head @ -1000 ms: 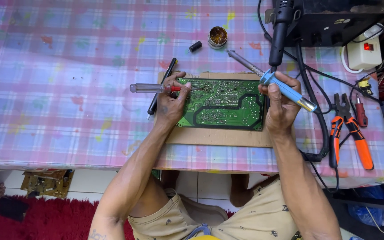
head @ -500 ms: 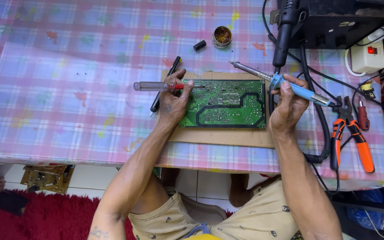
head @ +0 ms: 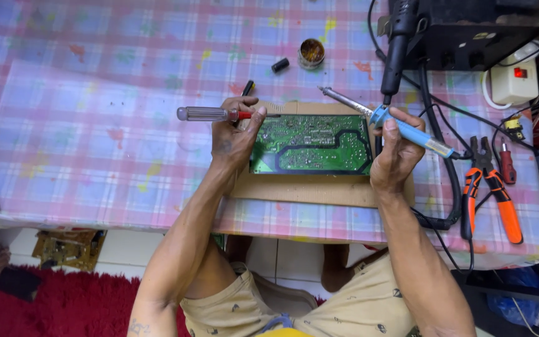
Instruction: The person uses a soldering iron to apply solder to various points on a green circuit board. They occasionally use a screwdriver to assist with the components and dip the soldering iron tip into a small container of flux or solder paste.
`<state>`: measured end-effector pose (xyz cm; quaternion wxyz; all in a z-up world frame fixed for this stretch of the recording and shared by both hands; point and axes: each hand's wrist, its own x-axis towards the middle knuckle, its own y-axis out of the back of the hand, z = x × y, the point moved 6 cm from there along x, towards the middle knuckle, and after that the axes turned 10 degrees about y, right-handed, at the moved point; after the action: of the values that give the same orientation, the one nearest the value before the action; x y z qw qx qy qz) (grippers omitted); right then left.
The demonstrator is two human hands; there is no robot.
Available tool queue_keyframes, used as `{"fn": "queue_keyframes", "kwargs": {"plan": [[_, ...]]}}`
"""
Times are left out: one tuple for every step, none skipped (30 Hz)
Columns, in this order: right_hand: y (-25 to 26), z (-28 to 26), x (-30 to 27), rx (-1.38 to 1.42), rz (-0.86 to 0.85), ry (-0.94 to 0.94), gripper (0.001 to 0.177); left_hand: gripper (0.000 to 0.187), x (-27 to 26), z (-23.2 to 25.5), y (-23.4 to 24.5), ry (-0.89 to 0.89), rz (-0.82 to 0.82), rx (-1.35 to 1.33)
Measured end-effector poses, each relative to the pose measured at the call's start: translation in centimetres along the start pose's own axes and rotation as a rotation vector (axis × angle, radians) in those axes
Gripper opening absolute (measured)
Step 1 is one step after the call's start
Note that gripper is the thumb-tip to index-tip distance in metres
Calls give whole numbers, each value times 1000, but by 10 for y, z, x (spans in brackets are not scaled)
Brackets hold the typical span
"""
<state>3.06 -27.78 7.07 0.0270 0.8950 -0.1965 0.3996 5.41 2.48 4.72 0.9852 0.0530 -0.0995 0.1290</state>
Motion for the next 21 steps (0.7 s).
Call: {"fn": "queue_keyframes", "kwargs": {"plan": [[3, 3, 0, -1, 14, 9, 27, 27, 12, -7, -6, -13, -10, 0], [7, 7, -1, -5, 33, 13, 26, 26, 23, -14, -12, -25, -8, 32], [12, 10, -4, -14, 42, 10, 26, 24, 31, -24, -18, -27, -1, 60], [13, 8, -3, -18, 46, 13, 26, 24, 46, -23, -25, -29, -6, 57], [14, 7, -2, -24, 57, 20, 26, 25, 60, -21, -33, -46, -9, 117], [16, 6, -1, -30, 67, 27, 26, 26, 74, -19, -41, -64, -11, 177], [17, 7, -2, -30, 70, 27, 26, 26, 88, -17, -50, -65, -13, 178], [19, 10, -3, -56, 72, -27, 30, 29, 101, -15, -60, -74, -10, 217], [20, 14, -3, -82, 85, -77, 33, 33, 119, -10, -72, -93, -15, 259], [20, 16, -3, -80, 99, -73, 33, 33, 127, -10, -78, -104, -23, 262], [21, 17, -3, -88, 84, -78, 33, 32, 133, -14, -86, -70, -5, 310], [22, 19, -3, -96, 70, -83, 33, 31, 140, -19, -92, -35, 14, 358], [23, 19, -2, -100, 67, -81, 33, 31, 146, -27, -96, -34, 15, 354], [23, 21, -1, -90, 78, -90, 33, 34, 152, -39, -100, 31, 35, 431], [24, 22, -2, -81, 89, -103, 33, 37, 157, -52, -102, 100, 53, 512], [25, 20, -3, -85, 87, -106, 33, 37, 158, -57, -104, 105, 50, 511], [24, 20, -2, -77, 92, -115, 33, 41, 160, -62, -105, 130, 55, 495], [23, 20, 0, -69, 97, -123, 34, 45, 163, -67, -106, 154, 60, 479], [23, 20, 0, -69, 103, -128, 34, 45, 165, -70, -105, 154, 56, 485], [22, 21, 0, -59, 99, -124, 33, 44, 167, -71, -105, 132, 65, 502], [24, 20, 1, -56, 86, -120, 32, 44, 165, -76, -106, 120, 75, 511]]}}
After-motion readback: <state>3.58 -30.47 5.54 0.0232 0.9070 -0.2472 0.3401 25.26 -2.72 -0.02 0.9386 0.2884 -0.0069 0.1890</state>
